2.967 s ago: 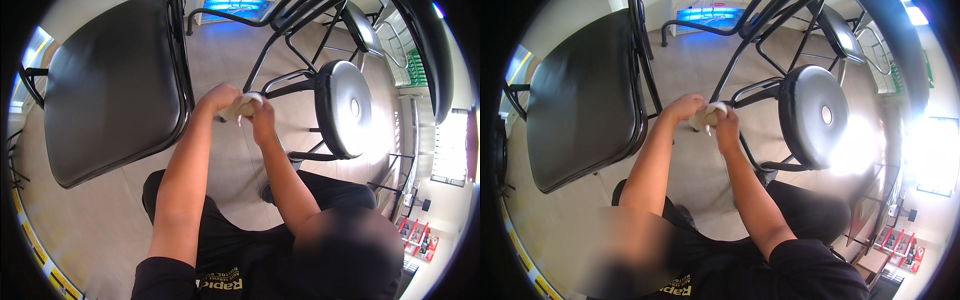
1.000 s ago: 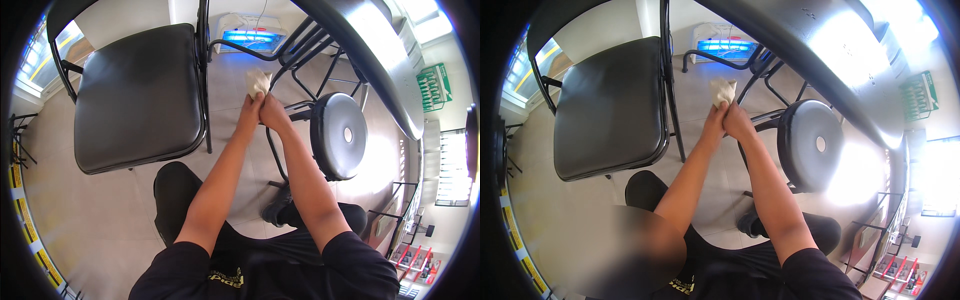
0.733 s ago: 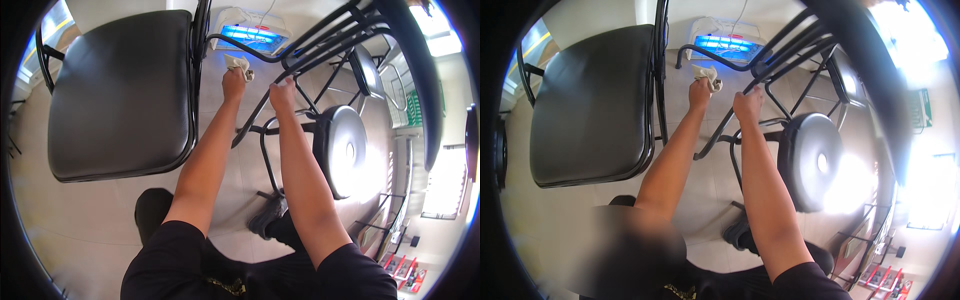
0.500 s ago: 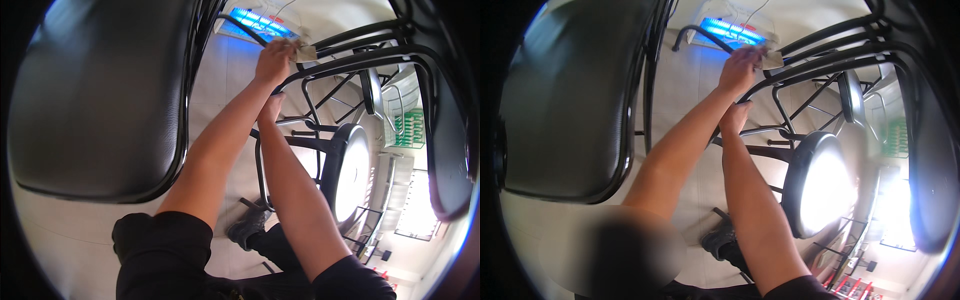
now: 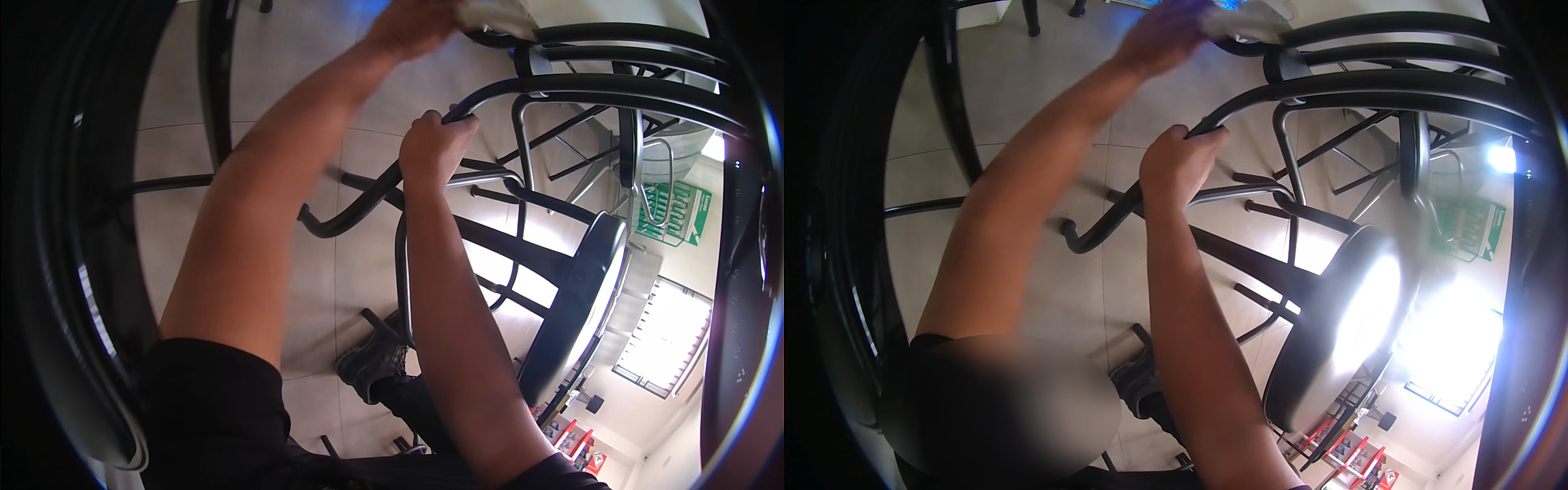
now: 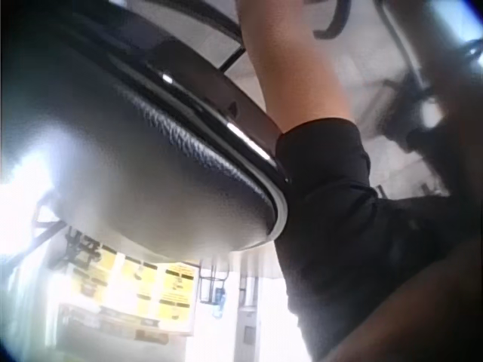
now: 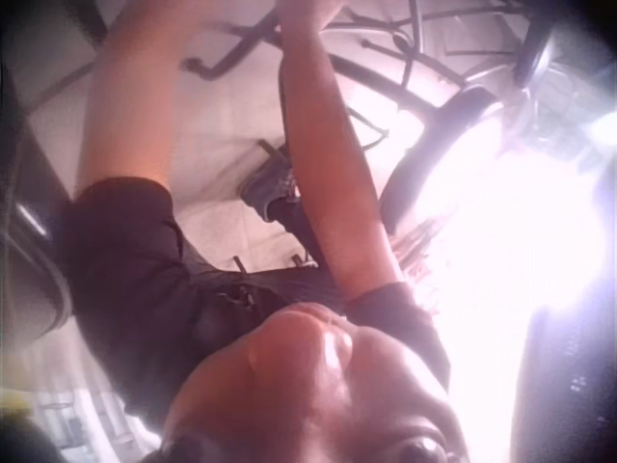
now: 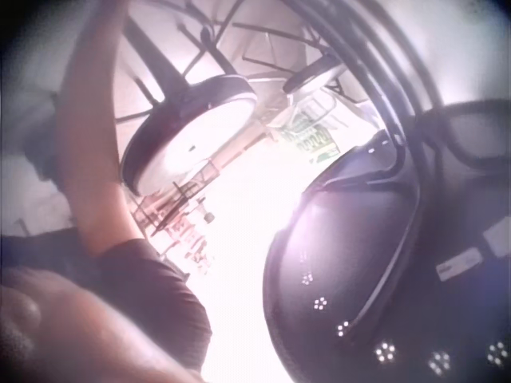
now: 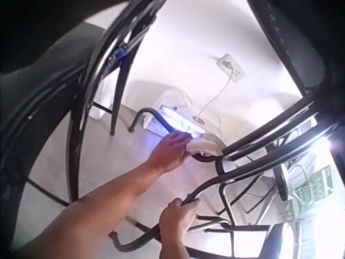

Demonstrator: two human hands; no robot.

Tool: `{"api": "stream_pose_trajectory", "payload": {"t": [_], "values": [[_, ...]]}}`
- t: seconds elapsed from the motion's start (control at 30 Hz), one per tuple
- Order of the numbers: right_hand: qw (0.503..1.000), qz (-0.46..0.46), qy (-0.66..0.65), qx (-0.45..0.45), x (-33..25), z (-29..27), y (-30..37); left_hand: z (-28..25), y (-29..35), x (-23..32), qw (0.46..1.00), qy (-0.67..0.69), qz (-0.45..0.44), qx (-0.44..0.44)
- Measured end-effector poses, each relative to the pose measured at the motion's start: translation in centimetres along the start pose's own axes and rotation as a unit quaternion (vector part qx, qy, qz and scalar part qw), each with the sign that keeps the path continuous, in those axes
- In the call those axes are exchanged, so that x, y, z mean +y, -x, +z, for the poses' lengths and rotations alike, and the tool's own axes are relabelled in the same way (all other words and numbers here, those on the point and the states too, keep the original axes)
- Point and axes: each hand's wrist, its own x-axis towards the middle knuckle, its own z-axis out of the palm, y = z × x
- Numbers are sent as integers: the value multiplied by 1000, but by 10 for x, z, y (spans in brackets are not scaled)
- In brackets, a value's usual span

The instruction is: The person wipes the metal frame and seat of several black chairs using a white cloth. They lift and reposition each chair to access different sides, then return them to their original locations around a round table.

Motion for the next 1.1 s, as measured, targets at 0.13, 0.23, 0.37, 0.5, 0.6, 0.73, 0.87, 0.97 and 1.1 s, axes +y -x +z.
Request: {"api": "stream_pose_trajectory", "payload": {"t": [0.13, 0.23, 0.37, 0.5, 0.6, 0.73, 0.87, 0.97, 1.1], "values": [[996, 77, -48, -15, 0, -4, -3, -9, -12, -27, 978, -101, -33, 177], [996, 68, -51, -8, 2, 3, 0, -11, -19, -75, 877, -127, -267, 378], [996, 71, -52, -14, 2, -3, -3, -15, 25, -156, 852, -112, -396, 324], [998, 38, -56, 3, 5, 3, -1, -13, 35, -206, 792, 131, -537, 259], [996, 43, -79, -18, 0, 0, 2, -7, 24, -229, 737, 263, -577, 236], [996, 39, -73, -13, 2, -1, 0, 7, -1, -221, 683, 357, -588, 246], [996, 36, -80, -13, -4, -4, 4, -5, -31, -165, 844, 88, -474, 236], [999, 10, -39, 10, 3, -2, 2, 9, -32, -84, 882, -118, -349, 295], [997, 51, -50, -10, 3, -2, 0, 11, -18, -43, 945, -120, -203, 227]]}}
